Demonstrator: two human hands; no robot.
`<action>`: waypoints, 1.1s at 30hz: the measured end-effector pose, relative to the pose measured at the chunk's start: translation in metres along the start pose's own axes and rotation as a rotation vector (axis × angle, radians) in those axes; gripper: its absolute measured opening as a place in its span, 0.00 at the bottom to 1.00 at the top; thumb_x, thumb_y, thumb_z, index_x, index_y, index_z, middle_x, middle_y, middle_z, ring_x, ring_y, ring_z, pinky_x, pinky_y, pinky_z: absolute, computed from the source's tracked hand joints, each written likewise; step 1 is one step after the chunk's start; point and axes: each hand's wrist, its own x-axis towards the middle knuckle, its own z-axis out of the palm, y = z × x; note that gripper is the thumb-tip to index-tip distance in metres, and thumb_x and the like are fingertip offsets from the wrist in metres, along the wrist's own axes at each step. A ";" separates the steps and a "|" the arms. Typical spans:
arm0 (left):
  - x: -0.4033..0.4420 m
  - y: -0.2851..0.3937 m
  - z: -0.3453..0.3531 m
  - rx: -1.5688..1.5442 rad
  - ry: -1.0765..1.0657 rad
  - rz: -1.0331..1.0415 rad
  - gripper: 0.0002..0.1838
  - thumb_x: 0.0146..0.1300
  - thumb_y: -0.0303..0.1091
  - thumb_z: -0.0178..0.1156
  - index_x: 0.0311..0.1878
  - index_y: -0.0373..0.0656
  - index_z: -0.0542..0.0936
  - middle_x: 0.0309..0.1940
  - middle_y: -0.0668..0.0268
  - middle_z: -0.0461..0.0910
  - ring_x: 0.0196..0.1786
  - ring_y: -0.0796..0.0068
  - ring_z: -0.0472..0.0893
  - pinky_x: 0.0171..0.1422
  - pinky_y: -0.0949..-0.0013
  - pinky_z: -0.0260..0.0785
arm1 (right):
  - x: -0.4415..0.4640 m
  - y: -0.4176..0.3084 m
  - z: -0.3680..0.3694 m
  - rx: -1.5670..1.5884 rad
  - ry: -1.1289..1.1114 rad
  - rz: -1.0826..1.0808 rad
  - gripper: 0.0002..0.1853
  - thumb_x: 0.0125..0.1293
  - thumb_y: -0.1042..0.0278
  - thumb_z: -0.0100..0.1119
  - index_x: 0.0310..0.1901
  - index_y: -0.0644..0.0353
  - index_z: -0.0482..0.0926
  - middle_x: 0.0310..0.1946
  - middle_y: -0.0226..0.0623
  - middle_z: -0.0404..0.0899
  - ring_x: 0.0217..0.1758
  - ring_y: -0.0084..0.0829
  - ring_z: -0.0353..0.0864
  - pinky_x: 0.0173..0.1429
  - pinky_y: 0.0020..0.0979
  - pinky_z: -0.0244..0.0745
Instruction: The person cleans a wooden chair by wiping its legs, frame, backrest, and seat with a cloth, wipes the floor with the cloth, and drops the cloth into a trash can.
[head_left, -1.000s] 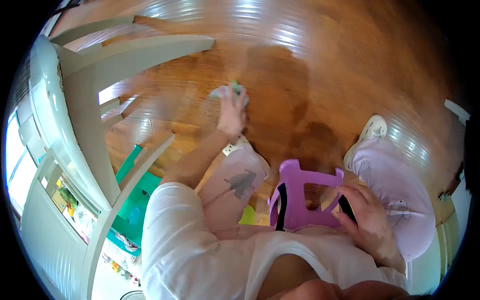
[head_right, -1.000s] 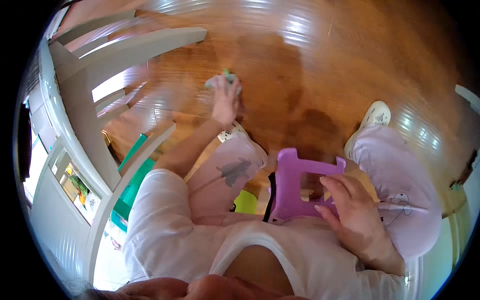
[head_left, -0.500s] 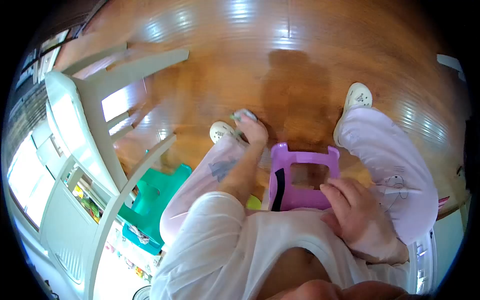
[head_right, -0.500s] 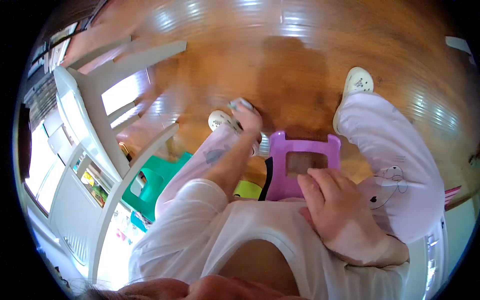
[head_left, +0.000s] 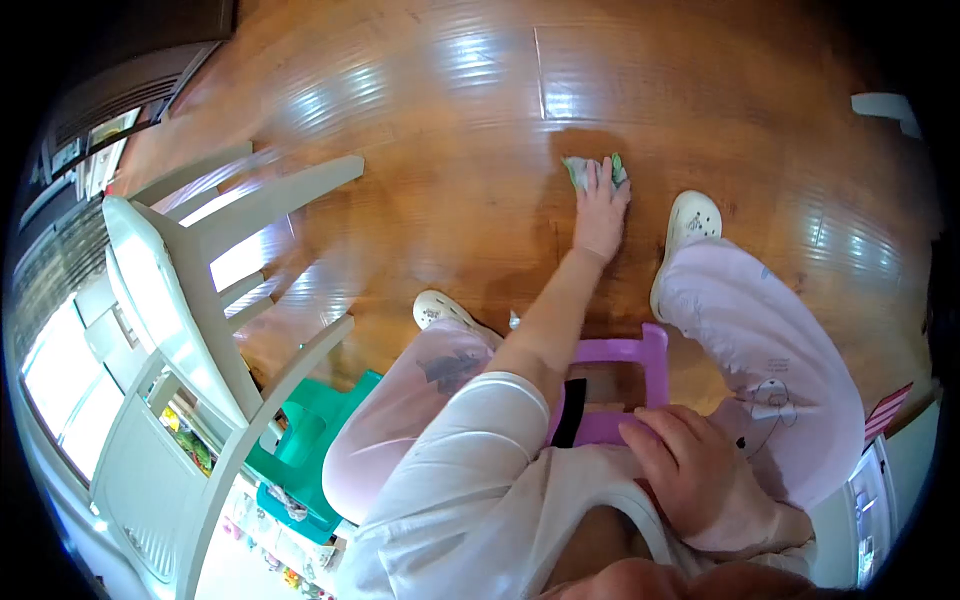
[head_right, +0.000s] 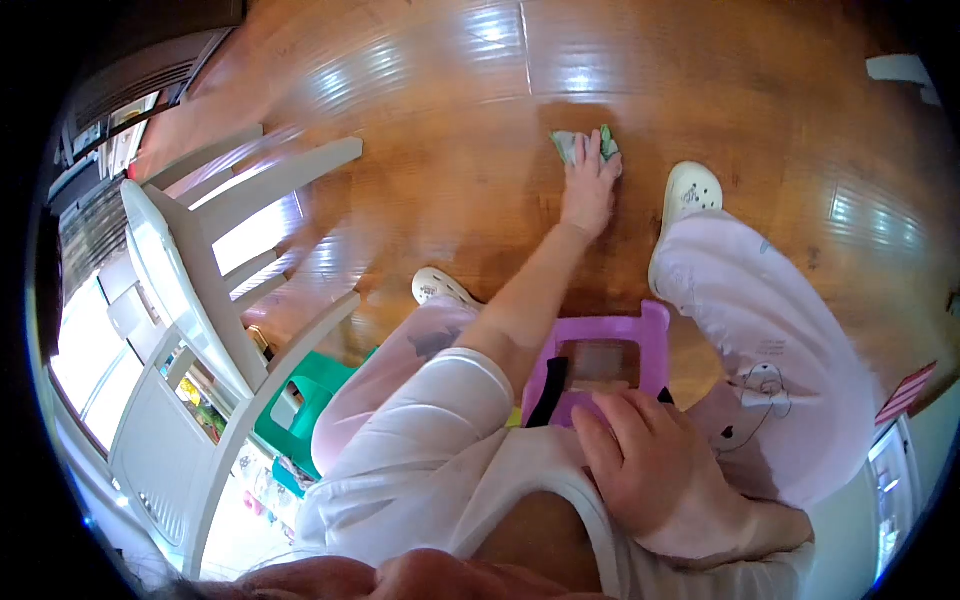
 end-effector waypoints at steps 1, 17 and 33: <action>0.013 -0.020 -0.006 0.029 -0.011 0.099 0.33 0.44 0.20 0.62 0.59 0.41 0.72 0.69 0.46 0.56 0.70 0.38 0.56 0.72 0.46 0.53 | 0.000 0.001 -0.002 -0.012 0.002 -0.004 0.20 0.56 0.70 0.58 0.51 0.69 0.74 0.48 0.48 0.74 0.51 0.44 0.76 0.49 0.41 0.76; 0.100 -0.047 -0.034 0.129 0.187 0.042 0.26 0.45 0.19 0.55 0.53 0.27 0.71 0.55 0.34 0.64 0.57 0.40 0.67 0.66 0.46 0.58 | 0.036 0.029 -0.011 0.236 -0.043 0.061 0.24 0.56 0.70 0.60 0.55 0.69 0.71 0.50 0.51 0.72 0.52 0.48 0.75 0.54 0.43 0.74; 0.224 -0.271 -0.139 0.150 0.222 -0.164 0.28 0.53 0.34 0.62 0.60 0.47 0.72 0.65 0.43 0.61 0.64 0.42 0.64 0.70 0.48 0.58 | 0.045 0.044 -0.019 0.398 -0.105 0.204 0.30 0.54 0.67 0.65 0.61 0.59 0.71 0.56 0.47 0.74 0.61 0.48 0.72 0.65 0.42 0.68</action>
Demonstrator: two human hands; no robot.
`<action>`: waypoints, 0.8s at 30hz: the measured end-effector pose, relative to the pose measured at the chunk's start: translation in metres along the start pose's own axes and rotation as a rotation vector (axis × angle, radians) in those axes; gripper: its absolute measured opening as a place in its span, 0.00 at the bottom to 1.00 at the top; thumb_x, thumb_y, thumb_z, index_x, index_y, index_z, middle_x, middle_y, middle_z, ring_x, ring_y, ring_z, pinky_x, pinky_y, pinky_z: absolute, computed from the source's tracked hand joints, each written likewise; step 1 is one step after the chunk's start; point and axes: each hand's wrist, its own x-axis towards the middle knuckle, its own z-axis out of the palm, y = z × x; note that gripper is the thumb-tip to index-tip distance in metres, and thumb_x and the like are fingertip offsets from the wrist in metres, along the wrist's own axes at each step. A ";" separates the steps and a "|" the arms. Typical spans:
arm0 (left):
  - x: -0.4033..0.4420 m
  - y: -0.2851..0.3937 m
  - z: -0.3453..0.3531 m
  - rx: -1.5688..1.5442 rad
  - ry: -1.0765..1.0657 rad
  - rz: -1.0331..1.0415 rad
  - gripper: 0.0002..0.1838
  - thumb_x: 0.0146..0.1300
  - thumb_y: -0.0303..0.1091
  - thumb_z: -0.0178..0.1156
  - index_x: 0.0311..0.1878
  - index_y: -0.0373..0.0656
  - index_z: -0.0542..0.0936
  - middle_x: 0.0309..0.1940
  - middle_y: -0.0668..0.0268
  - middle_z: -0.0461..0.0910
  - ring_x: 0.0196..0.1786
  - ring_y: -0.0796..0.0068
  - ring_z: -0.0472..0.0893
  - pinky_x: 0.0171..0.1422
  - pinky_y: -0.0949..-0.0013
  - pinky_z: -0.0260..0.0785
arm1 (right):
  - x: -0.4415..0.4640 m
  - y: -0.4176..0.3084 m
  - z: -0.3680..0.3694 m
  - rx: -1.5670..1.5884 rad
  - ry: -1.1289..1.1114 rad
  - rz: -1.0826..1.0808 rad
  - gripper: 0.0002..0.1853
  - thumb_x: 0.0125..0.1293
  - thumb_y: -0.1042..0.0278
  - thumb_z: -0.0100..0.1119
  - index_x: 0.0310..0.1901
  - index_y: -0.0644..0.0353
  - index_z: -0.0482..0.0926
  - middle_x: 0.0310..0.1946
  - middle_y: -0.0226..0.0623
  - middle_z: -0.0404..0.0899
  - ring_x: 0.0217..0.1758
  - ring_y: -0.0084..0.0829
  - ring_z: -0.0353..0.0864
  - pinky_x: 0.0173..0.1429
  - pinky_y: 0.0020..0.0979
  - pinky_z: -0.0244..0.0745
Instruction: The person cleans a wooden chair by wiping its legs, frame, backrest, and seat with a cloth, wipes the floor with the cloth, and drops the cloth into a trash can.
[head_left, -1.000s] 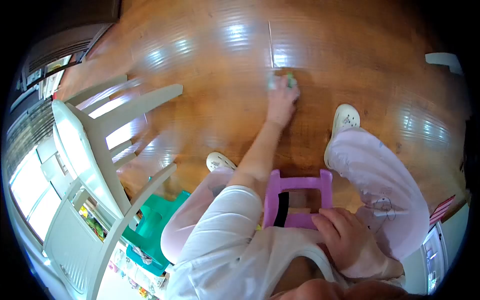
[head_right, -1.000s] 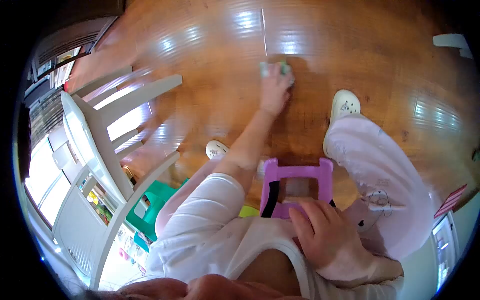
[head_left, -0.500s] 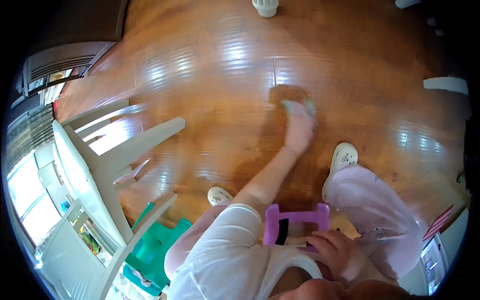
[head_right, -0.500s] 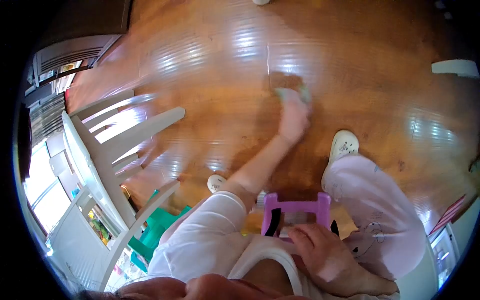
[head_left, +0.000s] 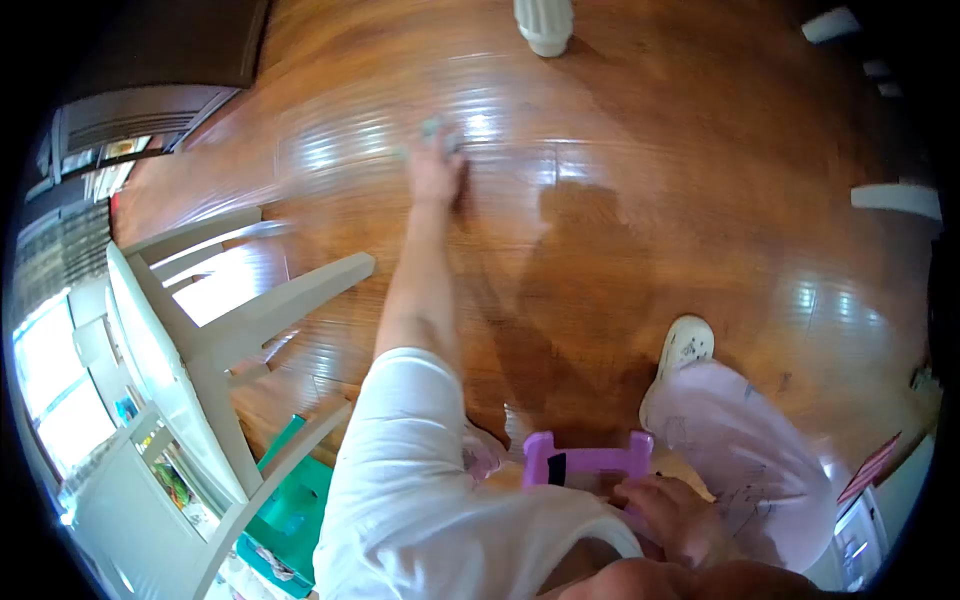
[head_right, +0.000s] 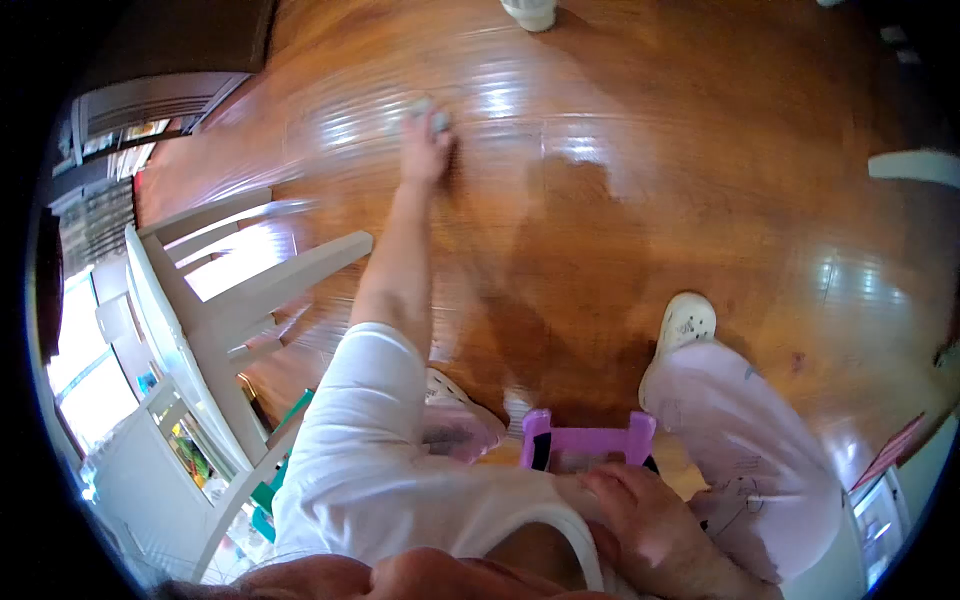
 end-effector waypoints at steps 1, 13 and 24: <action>-0.017 -0.012 -0.006 -0.040 0.014 -0.156 0.27 0.53 0.33 0.61 0.60 0.46 0.73 0.66 0.40 0.60 0.65 0.40 0.63 0.70 0.47 0.57 | -0.002 -0.001 -0.001 0.022 0.004 0.017 0.30 0.54 0.67 0.65 0.61 0.59 0.71 0.56 0.47 0.74 0.61 0.48 0.72 0.65 0.42 0.68; -0.152 0.284 0.097 0.084 -0.223 0.343 0.27 0.59 0.33 0.52 0.65 0.42 0.69 0.67 0.38 0.58 0.71 0.31 0.51 0.74 0.33 0.38 | -0.014 -0.007 0.005 0.016 0.016 -0.111 0.28 0.55 0.72 0.61 0.59 0.68 0.68 0.54 0.52 0.70 0.55 0.49 0.74 0.59 0.42 0.71; -0.290 0.130 -0.023 -0.229 -0.483 0.220 0.37 0.45 0.27 0.62 0.64 0.57 0.71 0.69 0.43 0.58 0.69 0.36 0.59 0.72 0.45 0.56 | -0.032 -0.020 0.010 -0.105 -0.012 -0.110 0.22 0.61 0.69 0.56 0.56 0.70 0.71 0.54 0.52 0.71 0.57 0.48 0.72 0.62 0.43 0.70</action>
